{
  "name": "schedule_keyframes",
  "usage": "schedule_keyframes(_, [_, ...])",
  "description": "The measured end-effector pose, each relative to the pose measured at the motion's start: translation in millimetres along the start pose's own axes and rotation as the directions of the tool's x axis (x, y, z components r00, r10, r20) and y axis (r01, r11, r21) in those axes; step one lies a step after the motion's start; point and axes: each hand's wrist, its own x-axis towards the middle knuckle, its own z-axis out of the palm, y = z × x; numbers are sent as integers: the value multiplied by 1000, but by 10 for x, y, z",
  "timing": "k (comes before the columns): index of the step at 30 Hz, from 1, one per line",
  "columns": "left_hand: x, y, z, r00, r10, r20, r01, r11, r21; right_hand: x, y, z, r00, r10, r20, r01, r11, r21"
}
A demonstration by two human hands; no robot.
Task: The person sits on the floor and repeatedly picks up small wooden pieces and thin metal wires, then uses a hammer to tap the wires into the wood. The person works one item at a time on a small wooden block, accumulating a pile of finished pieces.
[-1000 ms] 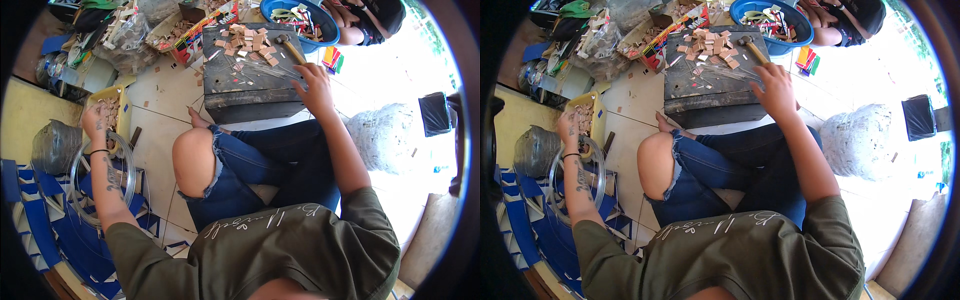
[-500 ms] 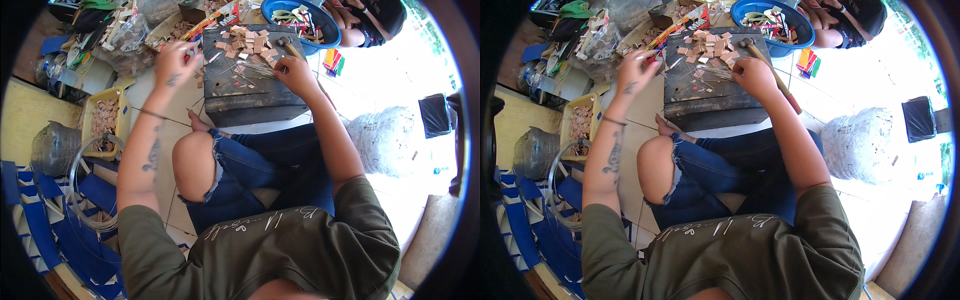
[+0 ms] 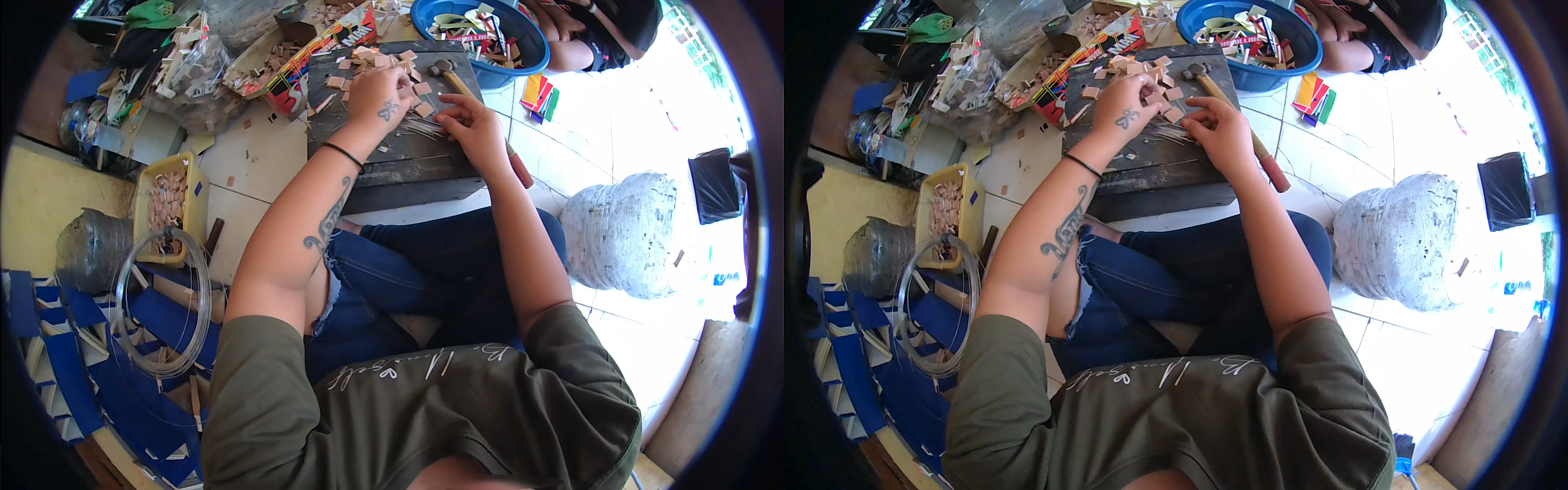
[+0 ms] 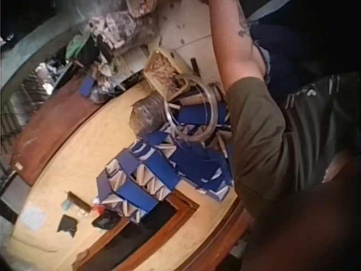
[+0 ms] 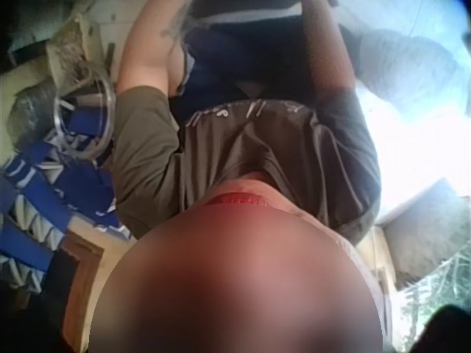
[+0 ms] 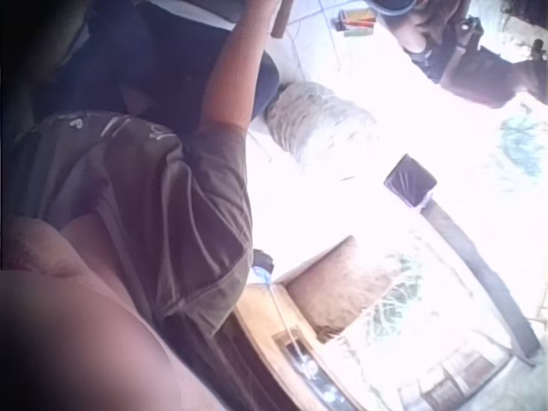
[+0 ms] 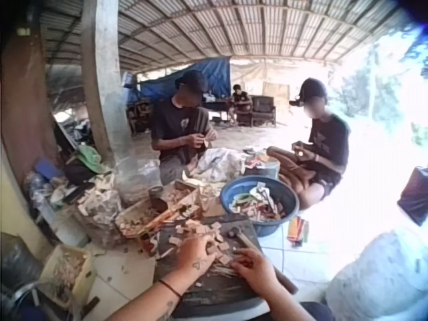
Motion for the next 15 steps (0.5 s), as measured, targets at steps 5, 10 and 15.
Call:
schedule_keyframes(5, [-344,125,-90,994,-108,-7,91,870,-485,-42,-110,-89,992,123,34,-127,980,150])
schedule_keyframes(10, [-896,315,-57,990,-118,-79,53,823,-566,-165,-221,-21,998,66,-1,-64,965,256])
schedule_keyframes(15, [-1059,309,-26,981,16,-192,-82,937,-340,-317,-289,103,1000,-13,-20,15,993,120])
